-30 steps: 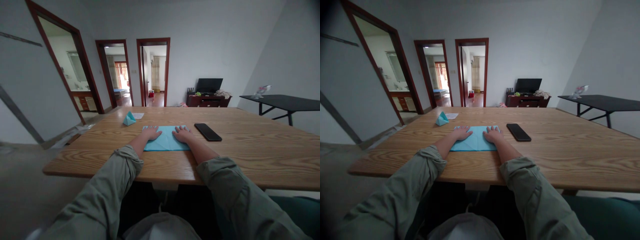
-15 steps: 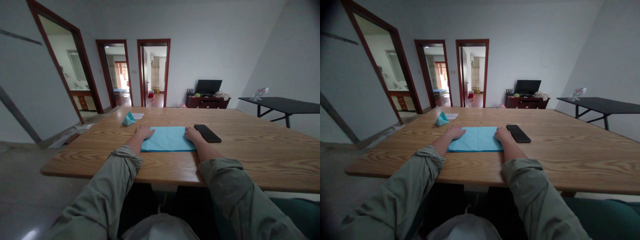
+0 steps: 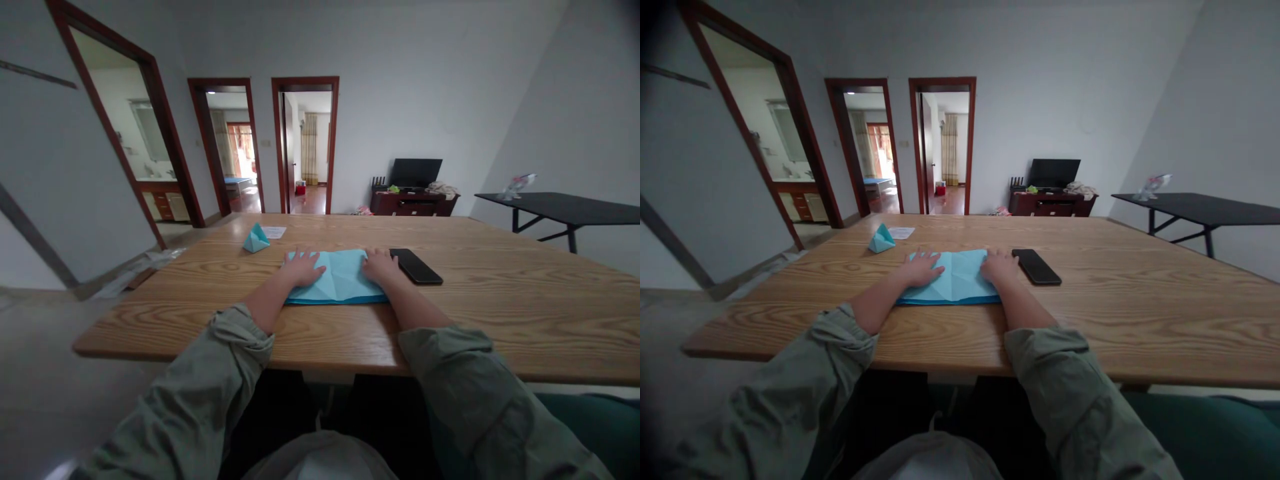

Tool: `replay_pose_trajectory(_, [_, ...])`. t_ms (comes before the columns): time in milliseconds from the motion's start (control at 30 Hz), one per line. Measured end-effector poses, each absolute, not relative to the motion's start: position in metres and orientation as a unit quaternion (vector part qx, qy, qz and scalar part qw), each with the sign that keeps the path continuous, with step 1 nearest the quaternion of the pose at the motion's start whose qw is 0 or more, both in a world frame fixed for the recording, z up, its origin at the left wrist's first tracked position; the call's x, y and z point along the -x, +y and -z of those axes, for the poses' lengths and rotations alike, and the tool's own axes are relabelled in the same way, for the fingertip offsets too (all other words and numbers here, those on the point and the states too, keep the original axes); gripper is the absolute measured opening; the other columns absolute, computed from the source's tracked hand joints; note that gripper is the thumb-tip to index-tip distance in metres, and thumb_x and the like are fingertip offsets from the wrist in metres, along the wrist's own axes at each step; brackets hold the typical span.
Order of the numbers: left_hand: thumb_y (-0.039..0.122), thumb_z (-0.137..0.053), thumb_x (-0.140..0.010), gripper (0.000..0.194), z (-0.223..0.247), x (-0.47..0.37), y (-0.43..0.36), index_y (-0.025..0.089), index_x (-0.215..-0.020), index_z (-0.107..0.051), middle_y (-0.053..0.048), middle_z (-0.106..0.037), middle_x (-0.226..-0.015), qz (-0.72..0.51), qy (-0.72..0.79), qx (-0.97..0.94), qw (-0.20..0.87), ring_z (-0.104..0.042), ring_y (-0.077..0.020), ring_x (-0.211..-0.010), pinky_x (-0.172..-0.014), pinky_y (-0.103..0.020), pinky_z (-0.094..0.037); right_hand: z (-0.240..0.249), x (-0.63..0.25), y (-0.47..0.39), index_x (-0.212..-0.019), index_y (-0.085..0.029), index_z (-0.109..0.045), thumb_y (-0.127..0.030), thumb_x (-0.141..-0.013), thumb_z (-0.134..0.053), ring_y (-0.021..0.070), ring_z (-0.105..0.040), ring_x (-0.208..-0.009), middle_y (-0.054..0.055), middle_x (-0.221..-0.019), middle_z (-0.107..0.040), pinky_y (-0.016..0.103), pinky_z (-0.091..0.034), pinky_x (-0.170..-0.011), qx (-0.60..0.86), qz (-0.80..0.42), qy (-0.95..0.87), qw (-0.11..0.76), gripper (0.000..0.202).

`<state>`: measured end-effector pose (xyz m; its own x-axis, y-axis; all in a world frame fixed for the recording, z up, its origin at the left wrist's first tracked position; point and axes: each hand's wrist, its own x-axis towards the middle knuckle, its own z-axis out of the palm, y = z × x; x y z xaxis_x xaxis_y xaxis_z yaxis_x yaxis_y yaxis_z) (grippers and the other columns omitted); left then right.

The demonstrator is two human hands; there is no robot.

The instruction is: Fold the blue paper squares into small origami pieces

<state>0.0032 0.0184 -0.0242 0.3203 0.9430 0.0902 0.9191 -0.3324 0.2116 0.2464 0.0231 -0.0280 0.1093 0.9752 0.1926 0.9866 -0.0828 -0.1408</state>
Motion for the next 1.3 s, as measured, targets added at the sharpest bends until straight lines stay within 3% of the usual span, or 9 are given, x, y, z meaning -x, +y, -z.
replay_pose_trajectory(67, [0.062, -0.03, -0.087, 0.065, 0.032, -0.014, 0.017, 0.03, -0.143, -0.031, -0.007, -0.016, -0.154, -0.073, 0.578, -0.809, 0.072, -0.007, -0.0406, -0.139, -0.103, -0.07, -0.003, 0.027, -0.229, 0.015, -0.141, -0.019, -0.037, -0.039, -0.091, -0.027, 0.0361, -0.025, -0.134, 0.016, -0.146, -0.033, 0.058, -0.015, -0.105, 0.698, 0.075, -0.7, 0.132, 0.054])
replay_pose_trajectory(267, [0.066, -0.019, -0.086, 0.07, 0.043, -0.021, 0.026, 0.03, -0.146, -0.025, -0.005, -0.014, -0.155, -0.052, 0.573, -0.815, 0.065, -0.01, -0.037, -0.14, -0.106, -0.066, -0.009, 0.035, -0.199, 0.005, -0.143, -0.023, -0.033, -0.052, -0.093, -0.021, 0.0373, -0.022, -0.136, 0.015, -0.151, -0.026, 0.058, -0.016, -0.105, 0.612, -0.024, -0.79, 0.038, 0.059])
replay_pose_trajectory(600, [0.073, -0.013, -0.081, 0.082, 0.044, -0.013, 0.036, 0.026, -0.148, -0.022, -0.006, -0.014, -0.155, -0.05, 0.59, -0.804, 0.05, -0.011, -0.0356, -0.14, -0.109, -0.059, -0.01, 0.041, -0.203, 0.019, -0.146, -0.027, -0.025, -0.064, -0.089, -0.018, 0.0351, -0.015, -0.139, 0.012, -0.154, -0.019, 0.06, -0.01, -0.105, 0.652, -0.038, -0.756, 0.047, 0.069])
replay_pose_trajectory(1133, [0.072, -0.018, -0.081, 0.083, 0.043, 0.009, 0.047, 0.021, -0.146, -0.026, -0.009, -0.018, -0.154, -0.064, 0.647, -0.759, 0.044, -0.016, -0.0361, -0.139, -0.109, -0.058, -0.013, 0.038, -0.219, 0.021, -0.147, -0.023, -0.022, -0.065, -0.087, -0.016, 0.0359, -0.012, -0.139, 0.013, -0.154, -0.015, 0.061, -0.008, -0.104, 0.692, -0.041, -0.719, 0.035, 0.074])
replay_pose_trajectory(1300, [0.072, -0.018, -0.081, 0.083, 0.046, 0.011, 0.05, 0.022, -0.146, -0.026, -0.009, -0.02, -0.153, -0.064, 0.644, -0.762, 0.036, -0.017, -0.0358, -0.139, -0.108, -0.058, -0.014, 0.038, -0.21, 0.014, -0.147, -0.028, -0.021, -0.065, -0.088, -0.016, 0.0371, -0.013, -0.139, 0.012, -0.155, -0.015, 0.063, -0.009, -0.103, 0.672, -0.042, -0.739, 0.026, 0.071])
